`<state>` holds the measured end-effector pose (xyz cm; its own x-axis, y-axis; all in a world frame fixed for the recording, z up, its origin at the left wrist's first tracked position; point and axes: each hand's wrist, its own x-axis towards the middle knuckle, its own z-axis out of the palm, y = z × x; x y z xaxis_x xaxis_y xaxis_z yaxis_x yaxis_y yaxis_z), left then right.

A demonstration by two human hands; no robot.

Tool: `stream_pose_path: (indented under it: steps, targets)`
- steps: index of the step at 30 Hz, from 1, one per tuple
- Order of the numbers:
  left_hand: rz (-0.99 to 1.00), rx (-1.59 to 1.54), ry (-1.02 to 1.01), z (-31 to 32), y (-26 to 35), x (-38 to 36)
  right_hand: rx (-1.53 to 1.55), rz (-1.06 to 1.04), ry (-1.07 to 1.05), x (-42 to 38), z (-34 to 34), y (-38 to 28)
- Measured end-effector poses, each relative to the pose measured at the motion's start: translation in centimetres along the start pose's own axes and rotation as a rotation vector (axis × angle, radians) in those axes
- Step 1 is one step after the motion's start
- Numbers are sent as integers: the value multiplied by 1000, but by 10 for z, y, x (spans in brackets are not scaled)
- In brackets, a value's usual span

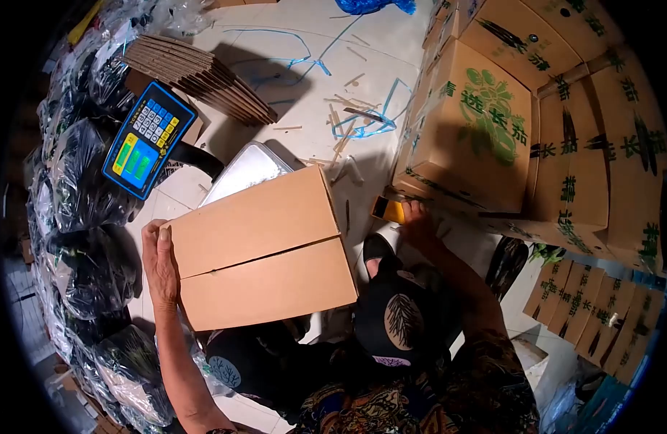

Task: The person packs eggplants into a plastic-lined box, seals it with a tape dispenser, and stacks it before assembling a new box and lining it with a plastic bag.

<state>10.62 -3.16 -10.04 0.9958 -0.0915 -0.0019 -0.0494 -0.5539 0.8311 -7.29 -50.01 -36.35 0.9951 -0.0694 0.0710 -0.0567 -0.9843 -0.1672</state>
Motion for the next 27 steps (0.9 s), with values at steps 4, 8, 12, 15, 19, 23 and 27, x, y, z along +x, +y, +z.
stream_pose_path:
  steps: [4,8,12,15,19,23,27]
  targets:
    - [-27,-27,3,1,2,-2,44,242,-135,-5,43,3]
    - [-14,-101,0,2,5,-1,573,271,23,4,-21,-7]
    - [-26,-96,23,3,3,0,1373,553,-166,21,-225,-59]
    - [-22,-29,59,5,8,-2,1477,423,-102,30,-264,-51]
    - [69,-32,72,8,4,-5,1322,120,-65,85,-355,-144]
    - [45,-85,92,8,6,-7,1025,-327,-206,115,-358,-187]
    - [61,-130,105,10,-1,-7,797,-384,-373,137,-337,-240]
